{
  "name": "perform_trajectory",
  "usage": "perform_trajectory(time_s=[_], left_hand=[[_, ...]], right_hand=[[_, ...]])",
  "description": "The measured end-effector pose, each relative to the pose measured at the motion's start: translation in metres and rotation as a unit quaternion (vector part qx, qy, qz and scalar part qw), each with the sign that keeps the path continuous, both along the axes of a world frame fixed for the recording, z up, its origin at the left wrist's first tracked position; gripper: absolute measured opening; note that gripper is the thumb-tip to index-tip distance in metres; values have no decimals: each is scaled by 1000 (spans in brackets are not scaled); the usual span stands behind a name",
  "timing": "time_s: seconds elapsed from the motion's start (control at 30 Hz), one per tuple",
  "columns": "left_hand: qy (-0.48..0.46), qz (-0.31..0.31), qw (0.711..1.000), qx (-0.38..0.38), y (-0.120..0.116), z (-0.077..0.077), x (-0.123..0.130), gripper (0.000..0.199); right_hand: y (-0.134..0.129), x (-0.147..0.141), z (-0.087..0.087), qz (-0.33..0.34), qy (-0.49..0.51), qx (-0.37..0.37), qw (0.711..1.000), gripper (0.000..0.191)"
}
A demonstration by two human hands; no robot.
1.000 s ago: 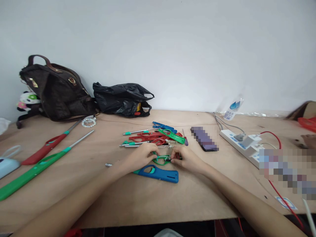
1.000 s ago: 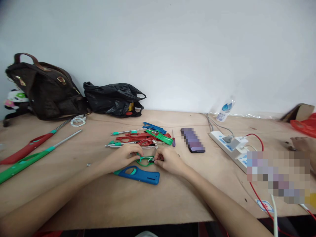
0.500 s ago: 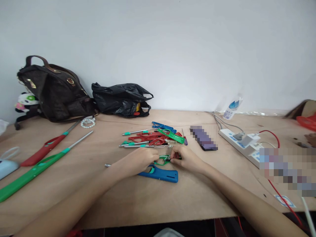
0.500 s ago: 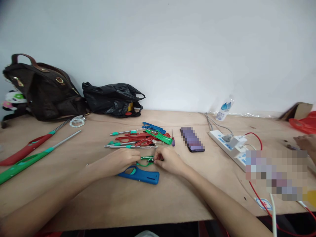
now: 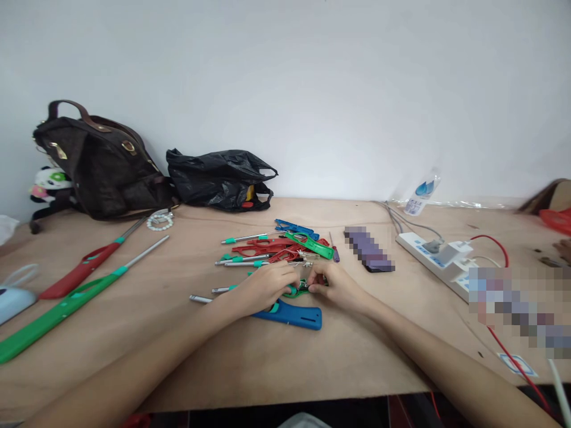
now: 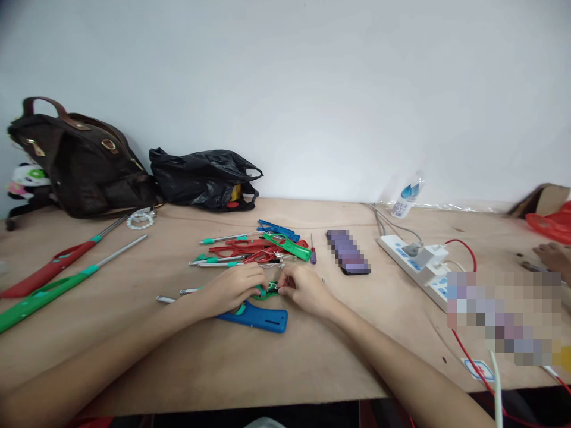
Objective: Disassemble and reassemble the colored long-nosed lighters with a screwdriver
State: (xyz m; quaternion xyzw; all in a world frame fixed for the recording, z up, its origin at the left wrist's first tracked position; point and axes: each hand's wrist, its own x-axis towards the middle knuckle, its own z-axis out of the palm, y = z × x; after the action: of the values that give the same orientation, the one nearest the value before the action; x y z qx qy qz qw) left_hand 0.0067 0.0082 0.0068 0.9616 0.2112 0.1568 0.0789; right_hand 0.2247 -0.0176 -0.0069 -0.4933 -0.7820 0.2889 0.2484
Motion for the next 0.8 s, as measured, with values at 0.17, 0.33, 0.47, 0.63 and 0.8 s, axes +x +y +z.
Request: perform_trajectory(time_s=[0.17, 0.33, 0.47, 0.63, 0.8], left_hand=[[-40, -8, 999, -30, 7, -9, -1, 12], [-77, -18, 995, -53, 11, -15, -3, 11], [-88, -19, 993, -74, 11, -13, -2, 12], [-96, -24, 991, -89, 10, -12, -1, 12], [-109, -29, 988, -108, 10, -15, -1, 9]], right_hand=[[-1, 0, 1, -11, 20, -4, 1000, 13], [0, 0, -1, -10, 31, -3, 999, 14], [1, 1, -4, -8, 34, 0, 999, 14], [3, 1, -6, -9, 41, -8, 999, 14], [3, 1, -7, -9, 39, 1, 999, 13]])
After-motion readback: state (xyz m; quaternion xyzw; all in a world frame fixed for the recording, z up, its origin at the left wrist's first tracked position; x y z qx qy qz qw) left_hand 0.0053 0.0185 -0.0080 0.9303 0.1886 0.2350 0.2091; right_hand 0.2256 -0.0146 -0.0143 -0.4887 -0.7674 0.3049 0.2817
